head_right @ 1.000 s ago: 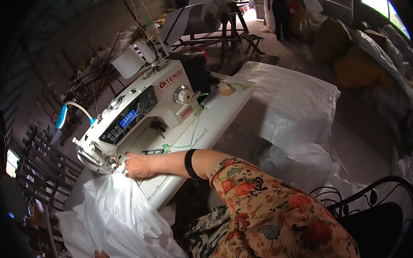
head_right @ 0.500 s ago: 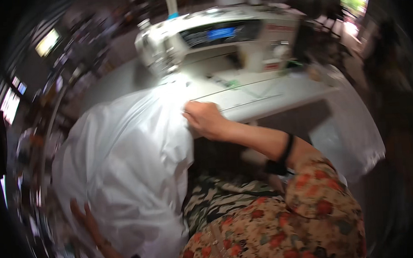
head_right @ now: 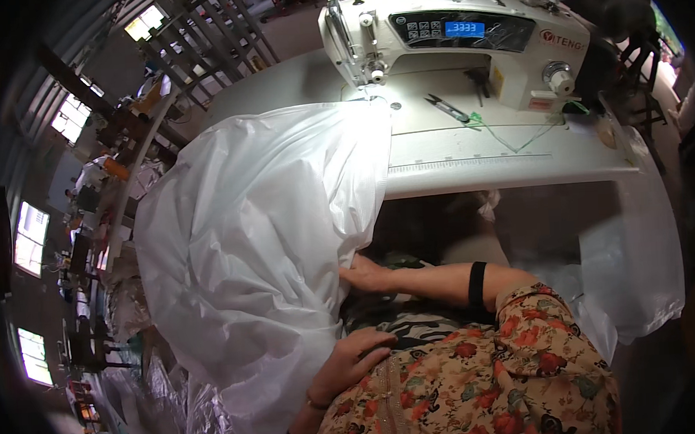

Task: Sewing or joining large white plastic sheets using an industrial sewing machine.

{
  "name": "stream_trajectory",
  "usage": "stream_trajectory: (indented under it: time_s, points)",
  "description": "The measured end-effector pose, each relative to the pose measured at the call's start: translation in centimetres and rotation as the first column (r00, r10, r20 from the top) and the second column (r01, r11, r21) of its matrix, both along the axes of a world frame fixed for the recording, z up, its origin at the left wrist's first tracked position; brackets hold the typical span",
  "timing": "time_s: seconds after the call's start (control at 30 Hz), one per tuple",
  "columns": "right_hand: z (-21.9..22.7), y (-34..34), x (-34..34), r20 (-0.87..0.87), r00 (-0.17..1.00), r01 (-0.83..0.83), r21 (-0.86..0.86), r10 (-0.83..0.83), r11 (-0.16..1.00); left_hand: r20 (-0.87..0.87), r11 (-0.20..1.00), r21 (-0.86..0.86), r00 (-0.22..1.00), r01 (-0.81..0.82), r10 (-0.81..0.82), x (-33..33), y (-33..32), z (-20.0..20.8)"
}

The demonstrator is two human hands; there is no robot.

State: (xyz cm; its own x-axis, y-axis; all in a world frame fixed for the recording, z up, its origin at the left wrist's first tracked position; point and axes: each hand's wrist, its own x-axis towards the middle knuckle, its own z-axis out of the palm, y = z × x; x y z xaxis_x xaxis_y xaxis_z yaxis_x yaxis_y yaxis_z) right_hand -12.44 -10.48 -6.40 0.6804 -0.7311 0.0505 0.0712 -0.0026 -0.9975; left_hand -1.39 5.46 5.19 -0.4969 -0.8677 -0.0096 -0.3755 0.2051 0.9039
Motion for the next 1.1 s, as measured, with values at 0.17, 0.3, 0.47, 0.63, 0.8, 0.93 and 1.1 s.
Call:
stream_trajectory:
  time_s: [0.17,0.3,0.47,0.63,0.8,0.93,1.1]
  points:
    - [13.3,4.2,5.1,0.282,0.957,-0.139,0.235,0.07,0.962,-0.005,0.954,0.17,0.967,-0.249,0.253,0.7,1.6,-6.3]
    - [18.9,4.1,7.0,0.487,0.863,-0.09,0.411,-0.135,0.907,-0.126,0.586,0.45,0.601,-0.674,0.789,4.9,3.7,-18.6]
    - [20.4,1.7,5.7,0.345,0.939,-0.037,0.102,0.0,0.994,0.256,0.458,-0.706,0.408,-0.54,0.876,17.7,11.3,-27.3]
    - [17.3,0.8,3.8,0.281,0.916,-0.213,-0.267,0.287,0.94,0.388,0.384,-0.757,0.109,-0.529,0.915,23.7,14.8,-24.2]
    - [8.2,0.6,2.0,-0.179,0.978,0.062,-0.241,-0.107,0.969,0.441,0.295,-0.829,-0.229,-0.476,0.868,28.8,17.3,-18.1]
    - [4.4,-1.5,1.5,-0.314,0.724,0.514,-0.349,-0.614,0.784,0.416,0.226,-0.883,-0.463,-0.411,0.783,30.9,16.9,-12.4]
    - [1.3,-4.7,2.4,-0.266,0.662,0.637,-0.294,-0.701,0.713,0.311,0.151,-0.948,-0.708,-0.28,0.634,31.9,13.3,-1.3]
